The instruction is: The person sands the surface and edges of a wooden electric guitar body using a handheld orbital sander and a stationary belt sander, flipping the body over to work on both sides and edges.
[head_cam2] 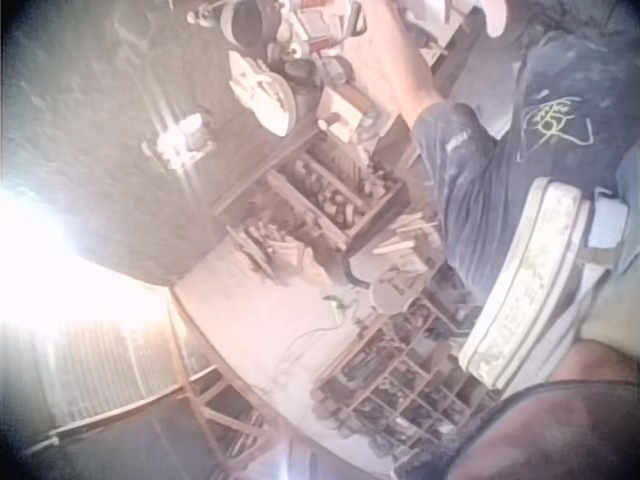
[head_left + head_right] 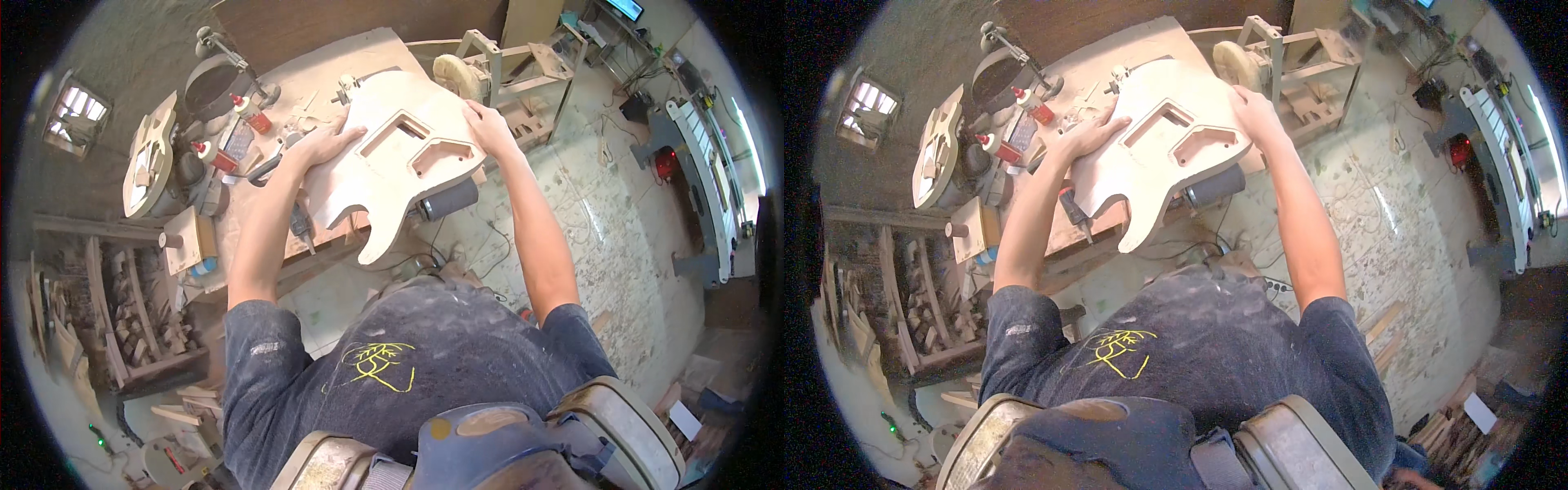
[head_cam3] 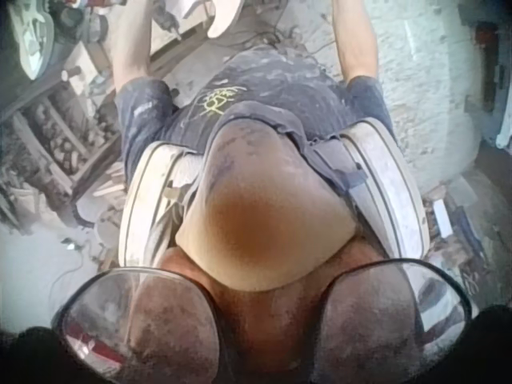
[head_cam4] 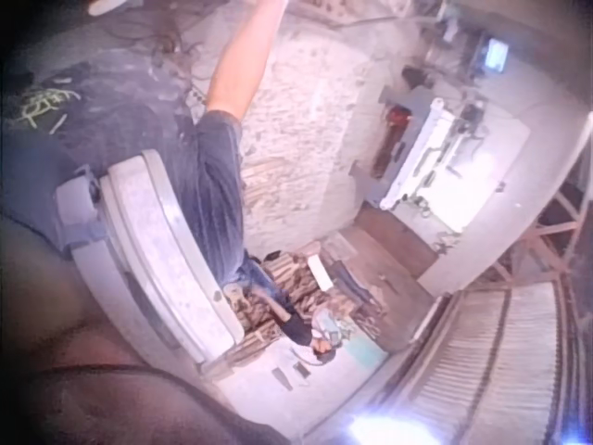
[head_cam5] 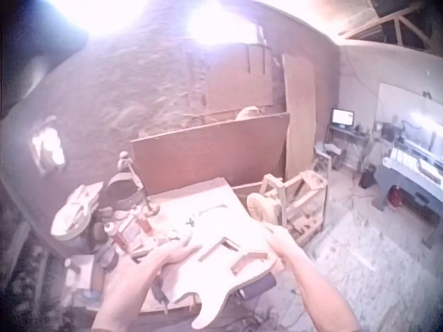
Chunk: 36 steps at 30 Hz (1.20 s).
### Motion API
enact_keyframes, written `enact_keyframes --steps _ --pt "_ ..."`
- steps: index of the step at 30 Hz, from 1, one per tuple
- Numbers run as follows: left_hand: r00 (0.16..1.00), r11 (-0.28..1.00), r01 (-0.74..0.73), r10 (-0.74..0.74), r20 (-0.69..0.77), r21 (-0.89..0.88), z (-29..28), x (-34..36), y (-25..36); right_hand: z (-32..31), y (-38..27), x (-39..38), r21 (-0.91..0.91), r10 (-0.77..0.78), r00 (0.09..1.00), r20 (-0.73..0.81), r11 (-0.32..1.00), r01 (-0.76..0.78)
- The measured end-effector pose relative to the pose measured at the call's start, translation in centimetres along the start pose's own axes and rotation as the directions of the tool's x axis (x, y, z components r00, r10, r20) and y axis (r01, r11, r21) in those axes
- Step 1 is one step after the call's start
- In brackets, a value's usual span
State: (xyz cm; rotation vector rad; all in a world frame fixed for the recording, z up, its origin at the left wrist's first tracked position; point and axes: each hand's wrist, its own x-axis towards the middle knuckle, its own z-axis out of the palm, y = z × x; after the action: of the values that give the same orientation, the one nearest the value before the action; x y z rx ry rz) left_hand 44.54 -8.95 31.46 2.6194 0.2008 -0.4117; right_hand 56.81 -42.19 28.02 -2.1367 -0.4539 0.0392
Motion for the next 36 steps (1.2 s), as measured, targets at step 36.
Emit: enact_keyframes --steps 36 --pt "0.932 0.954 0.178 -0.242 -0.269 -0.240 4.5 -7.3 -6.9 8.6 -5.0 7.3 -0.369 -0.252 0.931 0.265 0.865 0.340"
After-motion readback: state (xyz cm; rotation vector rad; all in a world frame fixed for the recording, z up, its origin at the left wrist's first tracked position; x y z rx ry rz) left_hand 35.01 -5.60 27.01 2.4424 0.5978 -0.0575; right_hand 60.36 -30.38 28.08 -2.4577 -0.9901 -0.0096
